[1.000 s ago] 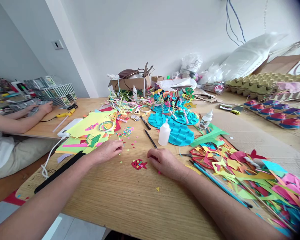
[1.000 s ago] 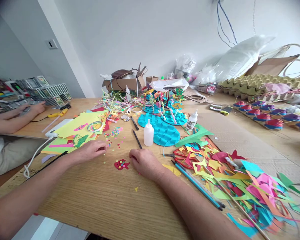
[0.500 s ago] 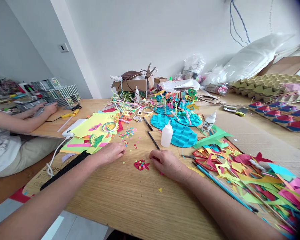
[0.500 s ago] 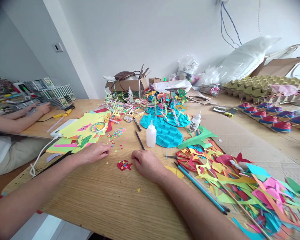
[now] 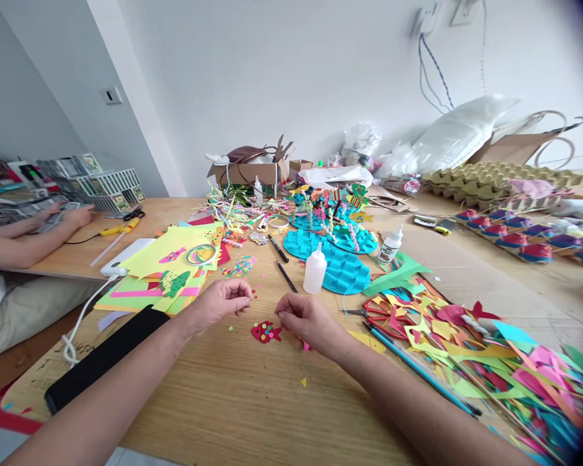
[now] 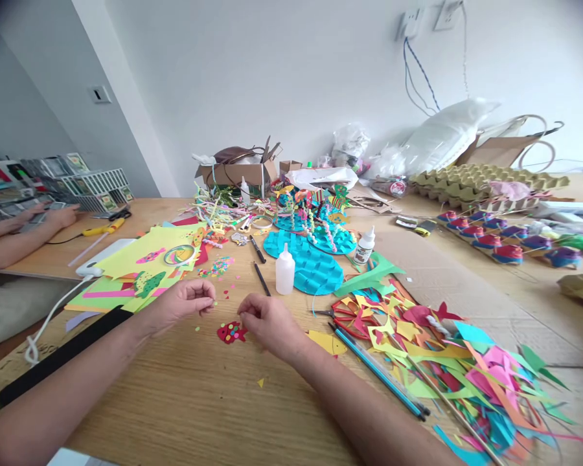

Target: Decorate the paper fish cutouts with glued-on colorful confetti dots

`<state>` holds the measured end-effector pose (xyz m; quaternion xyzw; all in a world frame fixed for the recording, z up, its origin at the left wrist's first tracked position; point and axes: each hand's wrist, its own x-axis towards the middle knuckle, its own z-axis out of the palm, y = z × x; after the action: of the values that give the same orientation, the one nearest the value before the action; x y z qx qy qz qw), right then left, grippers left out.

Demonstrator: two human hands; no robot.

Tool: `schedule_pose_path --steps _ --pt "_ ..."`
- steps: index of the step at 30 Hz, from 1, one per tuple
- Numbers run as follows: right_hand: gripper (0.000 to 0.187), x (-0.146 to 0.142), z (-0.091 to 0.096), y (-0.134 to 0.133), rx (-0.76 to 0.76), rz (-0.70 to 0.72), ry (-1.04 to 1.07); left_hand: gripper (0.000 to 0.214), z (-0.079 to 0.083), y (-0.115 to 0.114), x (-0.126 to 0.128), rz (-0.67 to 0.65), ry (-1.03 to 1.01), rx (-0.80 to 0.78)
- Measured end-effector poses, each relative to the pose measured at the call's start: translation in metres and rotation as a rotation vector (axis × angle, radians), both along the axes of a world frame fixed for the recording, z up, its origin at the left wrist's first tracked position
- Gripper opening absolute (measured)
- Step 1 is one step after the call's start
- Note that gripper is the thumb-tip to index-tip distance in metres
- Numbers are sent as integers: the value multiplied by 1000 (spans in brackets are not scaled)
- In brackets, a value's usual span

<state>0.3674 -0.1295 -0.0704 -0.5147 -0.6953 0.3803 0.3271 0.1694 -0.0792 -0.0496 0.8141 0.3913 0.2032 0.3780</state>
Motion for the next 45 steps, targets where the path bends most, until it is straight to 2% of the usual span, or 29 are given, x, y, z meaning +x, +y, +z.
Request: schedule_pose_path --steps 4,7,11,15,21,28,32,40,42,45 --pt "13 -8 6 9 -100 9 138 11 0 -3 13 67 -398 -327" --pt "12 -12 7 18 -96 -15 149 13 -4 -2 17 110 -474 -386" --pt "9 -19 2 26 -97 -50 161 12 -11 -3 21 149 -485 -345" --pt "6 -23 -5 29 -90 -83 168 11 -17 -5 25 187 -438 -225" --pt "4 -22 -11 29 -90 -120 177 10 -27 -3 27 181 -315 -19" --pt "8 -25 -13 30 -69 -155 124 8 -37 -1 23 170 -253 70" --pt "10 -25 -10 29 -67 -154 101 7 -36 -1 24 169 -288 28" --pt "9 -21 -7 28 -100 -100 126 14 -26 -6 25 179 -439 -263" --pt "11 -20 -5 28 -105 -98 128 16 -25 -7 24 170 -428 -272" --pt "12 -20 -4 28 -108 -97 122 14 -26 -6 23 155 -372 -206"
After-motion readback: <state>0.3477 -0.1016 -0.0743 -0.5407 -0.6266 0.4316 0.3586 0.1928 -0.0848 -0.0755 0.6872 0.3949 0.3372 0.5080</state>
